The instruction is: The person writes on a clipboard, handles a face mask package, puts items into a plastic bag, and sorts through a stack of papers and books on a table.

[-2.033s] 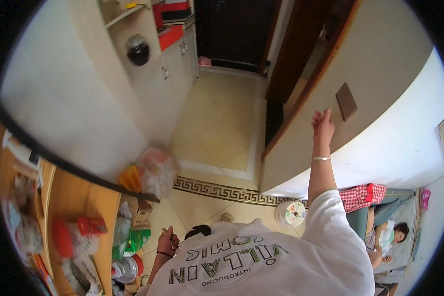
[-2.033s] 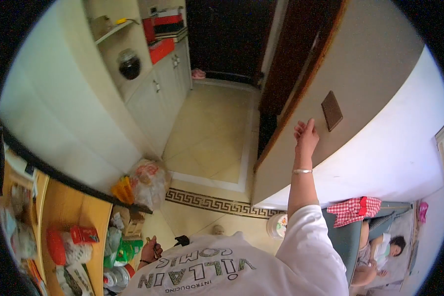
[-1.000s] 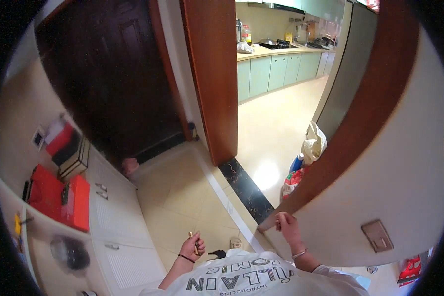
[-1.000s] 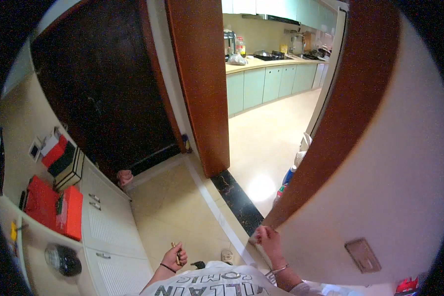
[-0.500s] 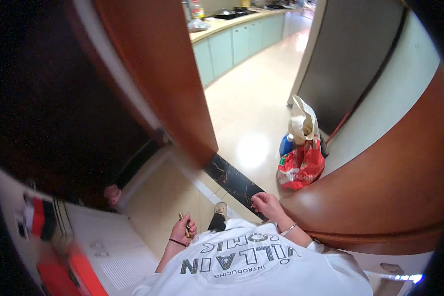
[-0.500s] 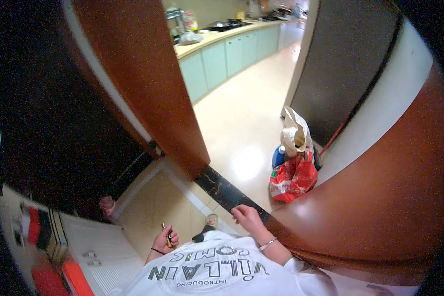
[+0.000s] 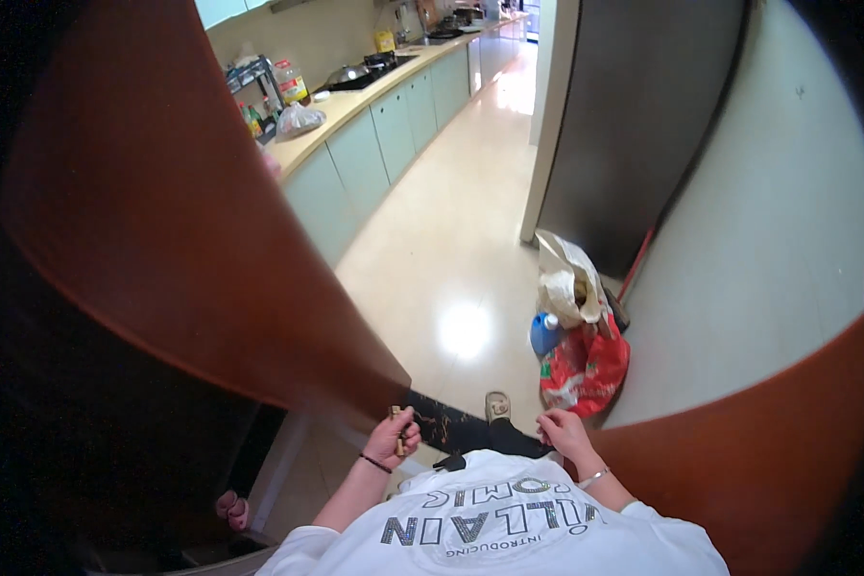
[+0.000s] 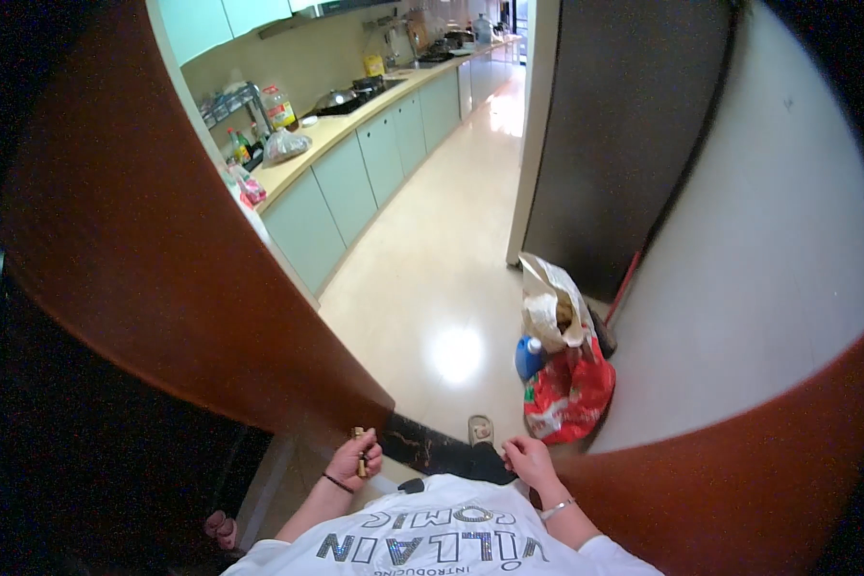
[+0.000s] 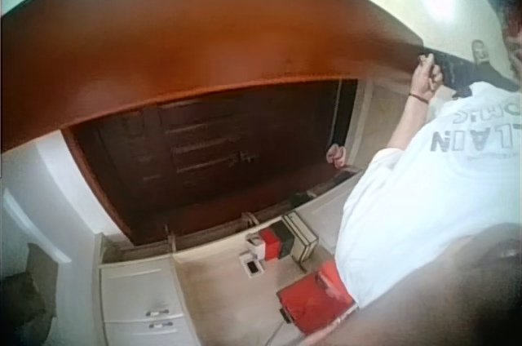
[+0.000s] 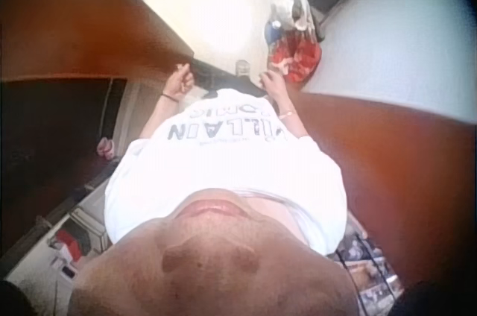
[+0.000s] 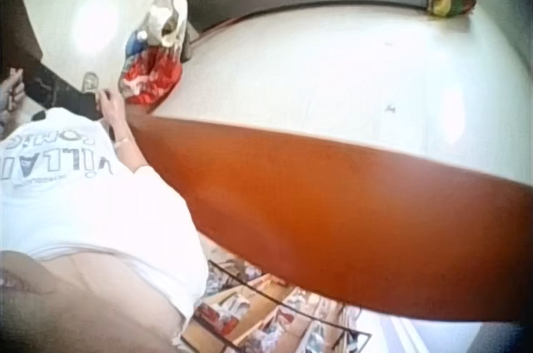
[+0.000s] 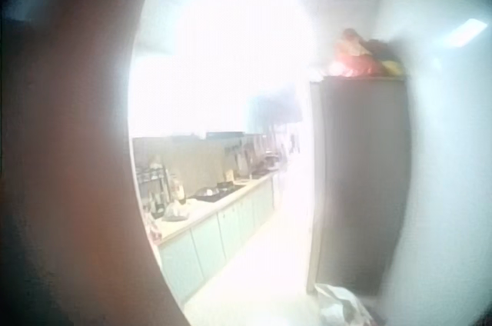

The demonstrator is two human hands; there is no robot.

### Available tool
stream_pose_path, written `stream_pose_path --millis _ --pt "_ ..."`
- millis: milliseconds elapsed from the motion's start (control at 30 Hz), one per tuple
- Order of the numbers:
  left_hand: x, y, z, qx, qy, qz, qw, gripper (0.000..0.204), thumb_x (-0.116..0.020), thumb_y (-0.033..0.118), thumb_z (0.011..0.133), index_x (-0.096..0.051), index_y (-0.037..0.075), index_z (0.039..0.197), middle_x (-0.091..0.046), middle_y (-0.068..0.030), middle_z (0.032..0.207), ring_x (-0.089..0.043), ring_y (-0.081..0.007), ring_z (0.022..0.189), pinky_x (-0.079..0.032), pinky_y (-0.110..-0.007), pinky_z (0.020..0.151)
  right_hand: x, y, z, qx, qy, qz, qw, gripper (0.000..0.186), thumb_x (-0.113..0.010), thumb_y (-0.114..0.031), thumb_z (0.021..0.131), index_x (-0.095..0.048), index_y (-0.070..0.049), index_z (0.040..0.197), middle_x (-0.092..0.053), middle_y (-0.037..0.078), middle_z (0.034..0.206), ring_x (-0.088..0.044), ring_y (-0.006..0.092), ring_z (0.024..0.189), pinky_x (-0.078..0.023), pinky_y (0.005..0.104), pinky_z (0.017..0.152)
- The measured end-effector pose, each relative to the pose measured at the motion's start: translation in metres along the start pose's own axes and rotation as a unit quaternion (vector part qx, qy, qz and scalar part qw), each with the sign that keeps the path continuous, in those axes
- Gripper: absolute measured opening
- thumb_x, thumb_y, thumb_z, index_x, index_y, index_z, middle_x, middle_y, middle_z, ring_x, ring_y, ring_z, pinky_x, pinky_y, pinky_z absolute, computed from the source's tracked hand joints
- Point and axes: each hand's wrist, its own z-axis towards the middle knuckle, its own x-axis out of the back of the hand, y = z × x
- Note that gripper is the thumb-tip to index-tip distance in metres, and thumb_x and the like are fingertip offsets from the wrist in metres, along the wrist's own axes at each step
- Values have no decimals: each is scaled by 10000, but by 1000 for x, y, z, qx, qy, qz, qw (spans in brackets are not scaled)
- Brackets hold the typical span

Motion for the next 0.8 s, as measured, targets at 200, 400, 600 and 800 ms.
stream_pose_path --millis 200,400,600,800 --pt "-11 -17 -11 20 -96 -87 991 225 -511 321 900 -517 126 788 -469 -17 616 -460 -144 532 -365 -247 436 24 1 -19 28 50 -31 998 195 -554 -166 849 -603 18 806 -601 64 638 -571 120 536 -455 250 506" --pt "-18 1 -61 -45 -116 -149 981 221 -479 306 912 -513 114 810 -479 -29 652 -450 -150 565 -365 -248 461 16 -38 -15 48 -26 -57 997 174 -563 -147 852 -615 18 831 -605 44 653 -553 97 553 -444 238 517" --pt "-40 23 -103 -88 -96 -177 976 147 -493 231 878 -510 92 830 -466 -31 673 -443 -160 598 -385 -260 503 -18 -114 -28 111 -133 -155 973 212 -557 -166 857 -598 31 922 -617 79 711 -577 117 588 -473 258 554" --pt "-49 40 -97 -111 -69 -272 953 161 -515 233 873 -526 82 819 -485 -52 723 -461 -169 648 -404 -254 511 -27 -114 32 130 -265 -292 910 208 -557 -168 854 -606 16 938 -633 93 734 -601 141 604 -479 263 576"
